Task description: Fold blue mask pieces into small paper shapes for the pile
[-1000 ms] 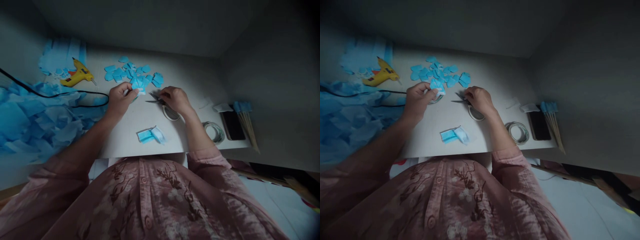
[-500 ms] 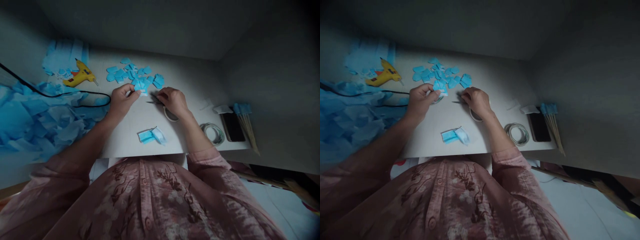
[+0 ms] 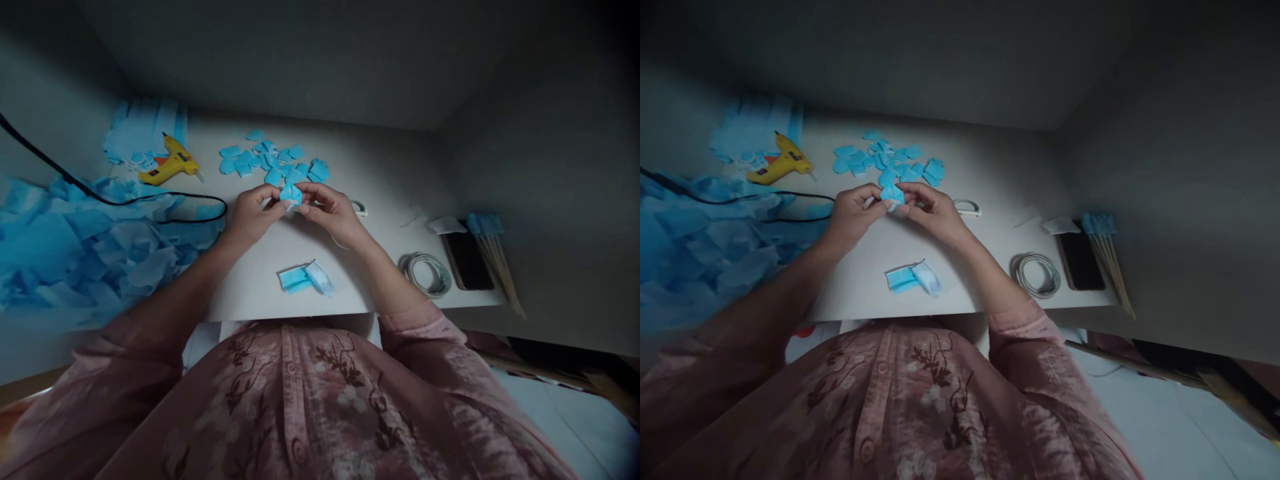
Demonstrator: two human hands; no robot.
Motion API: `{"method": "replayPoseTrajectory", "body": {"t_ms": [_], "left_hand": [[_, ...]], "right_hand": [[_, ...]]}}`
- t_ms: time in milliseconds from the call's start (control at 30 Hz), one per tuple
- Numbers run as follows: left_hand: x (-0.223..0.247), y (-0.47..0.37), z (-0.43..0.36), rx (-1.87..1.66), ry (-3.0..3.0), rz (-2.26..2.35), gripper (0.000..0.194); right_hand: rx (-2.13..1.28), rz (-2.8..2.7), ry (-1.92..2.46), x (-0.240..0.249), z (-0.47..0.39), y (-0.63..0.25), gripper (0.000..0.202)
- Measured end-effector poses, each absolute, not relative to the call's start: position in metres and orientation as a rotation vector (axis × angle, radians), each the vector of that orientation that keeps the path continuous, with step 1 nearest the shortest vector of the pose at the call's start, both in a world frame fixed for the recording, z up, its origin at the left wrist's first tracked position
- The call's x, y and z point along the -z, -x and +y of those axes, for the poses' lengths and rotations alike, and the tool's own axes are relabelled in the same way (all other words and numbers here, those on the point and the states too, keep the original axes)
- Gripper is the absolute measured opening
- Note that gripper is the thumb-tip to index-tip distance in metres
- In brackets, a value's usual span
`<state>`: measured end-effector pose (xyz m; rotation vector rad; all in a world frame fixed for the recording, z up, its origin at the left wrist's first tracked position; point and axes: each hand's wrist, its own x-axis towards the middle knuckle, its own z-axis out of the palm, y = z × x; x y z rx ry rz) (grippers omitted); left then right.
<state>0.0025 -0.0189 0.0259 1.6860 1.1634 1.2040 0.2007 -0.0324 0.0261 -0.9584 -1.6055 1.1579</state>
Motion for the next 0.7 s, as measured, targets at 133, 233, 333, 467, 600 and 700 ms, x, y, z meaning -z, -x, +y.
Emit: {"method": "replayPoseTrajectory", "body": {"t_ms": [133, 233, 333, 467, 600, 700], "left_hand": [[-0.025, -0.004, -0.021, -1.147, -1.758, 1.149, 0.016], [-0.025, -0.005, -0.023, -1.142, -1.758, 1.124, 0.019], [-0.024, -0.005, -0.023, -1.143, -1.7, 1.117, 0.019], [-0.024, -0.003, -0.021, -1.1, -1.592, 1.095, 0.02], [-0.025, -0.004, -0.021, -1.139, -1.627, 1.085, 0.017], [-0.026, -0.005, -0.021, -1.176, -1.588, 1.119, 0.016]], "right_hand": [[-1.14, -1.615, 0.935, -0.021, -0.031, -0.197, 0.06], [-1.103, -1.634, 0.96, -0.021, -0.031, -0.198, 0.056], [-1.088, -1.634, 1.003, -0.021, -0.031, -0.199, 0.056], [-1.101, -1.603, 1.015, -0.021, -0.032, -0.198, 0.059], [-1.129, -1.599, 0.975, -0.022, -0.031, -0.199, 0.06], [-1.063, -1.604, 0.989, -0.026, -0.025, -0.213, 0.055]]}}
